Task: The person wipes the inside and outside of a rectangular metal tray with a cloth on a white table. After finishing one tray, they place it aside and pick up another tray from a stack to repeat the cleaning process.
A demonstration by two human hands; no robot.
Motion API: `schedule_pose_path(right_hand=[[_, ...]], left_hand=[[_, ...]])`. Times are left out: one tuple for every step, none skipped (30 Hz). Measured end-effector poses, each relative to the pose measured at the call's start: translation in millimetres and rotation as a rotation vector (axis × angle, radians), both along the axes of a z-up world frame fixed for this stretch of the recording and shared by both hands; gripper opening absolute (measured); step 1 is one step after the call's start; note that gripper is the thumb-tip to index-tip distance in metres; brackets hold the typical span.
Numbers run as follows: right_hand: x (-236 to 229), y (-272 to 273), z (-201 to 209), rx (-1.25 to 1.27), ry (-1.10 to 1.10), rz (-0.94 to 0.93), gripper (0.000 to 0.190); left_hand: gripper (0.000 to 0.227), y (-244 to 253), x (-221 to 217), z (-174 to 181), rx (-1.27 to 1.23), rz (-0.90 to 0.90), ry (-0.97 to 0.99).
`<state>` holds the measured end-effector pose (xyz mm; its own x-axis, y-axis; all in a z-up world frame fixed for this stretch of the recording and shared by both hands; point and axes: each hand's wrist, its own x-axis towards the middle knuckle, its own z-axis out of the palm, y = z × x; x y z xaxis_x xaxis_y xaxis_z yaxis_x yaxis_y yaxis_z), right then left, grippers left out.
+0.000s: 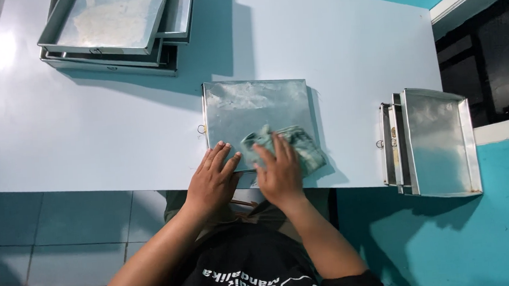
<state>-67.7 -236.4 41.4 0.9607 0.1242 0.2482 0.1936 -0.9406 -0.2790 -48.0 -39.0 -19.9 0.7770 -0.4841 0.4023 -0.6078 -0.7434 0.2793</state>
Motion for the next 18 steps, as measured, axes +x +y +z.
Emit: schedule_pose_path(right_hand=[[1.5,-2.5,1.5,0.006,-0.002,-0.003,0.043],[2.2,-5.4,2.9,0.023,0.012,0.063,0.043],[3.0,-8.2,4.2,0.041,0.026,0.130,0.044],[8.6,-17.3,7.0,0.046,0.026,0.128,0.044],[14.3,-25.9,9.6,-0.012,-0.015,0.076,0.041],[20.9,-34.9,12.5,-0.071,-0.056,0.027,0.038],[26.8,-46.4,11.4,-0.068,-0.057,0.028,0.038],[32.4,-59.1,10.6,-0.083,-0.045,-0.087,0.037],[38.2,-71.8,9.6,-0.098,-0.032,-0.201,0.036],[41.6,-74.0,6.0,-0.098,-0.031,-0.202,0.036],[45.1,-76.2,2.4,-0.088,-0.014,-0.241,0.037],[48.9,-78.2,-1.2,-0.077,0.003,-0.279,0.039],[46.2,-69.0,-1.9,-0.077,0.003,-0.279,0.039],[43.0,-59.6,-2.8,-0.110,-0.041,-0.215,0.041],[40.0,-50.2,-3.9,-0.143,-0.086,-0.152,0.043],[32.5,-41.6,0.5,-0.142,-0.084,-0.151,0.043],[25.1,-33.1,4.8,-0.131,-0.047,-0.106,0.043],[17.2,-24.4,8.9,-0.120,-0.009,-0.063,0.042]], left_hand=[[0.041,0.3,0.5,-1.9,0.006,-0.003,-0.002],[0.043,0.1,0.7,-3.6,0.000,-0.009,-0.009],[0.044,0.2,1.1,-5.6,-0.006,-0.016,-0.016],[0.044,0.6,1.0,-5.2,-0.001,-0.017,-0.016],[0.044,1.6,0.9,-5.0,0.006,-0.023,-0.022],[0.044,2.1,1.2,-4.6,0.011,-0.025,-0.030],[0.044,3.8,2.1,-5.5,0.014,-0.024,-0.031],[0.044,4.1,2.5,-6.7,0.014,-0.039,-0.033],[0.044,4.4,3.1,-8.0,0.014,-0.055,-0.035],[0.044,3.8,3.3,-7.5,0.014,-0.055,-0.034],[0.043,3.2,3.6,-7.1,0.019,-0.066,-0.031],[0.042,2.8,4.1,-6.6,0.023,-0.076,-0.027],[0.042,2.5,5.0,-5.2,0.024,-0.076,-0.026],[0.043,2.4,5.3,-4.0,0.013,-0.079,-0.029],[0.044,2.3,5.8,-2.9,0.002,-0.082,-0.032],[0.044,2.5,5.0,-3.7,0.003,-0.081,-0.031],[0.045,2.6,4.2,-4.5,-0.001,-0.074,-0.026],[0.047,2.9,3.3,-5.5,-0.005,-0.068,-0.021]])
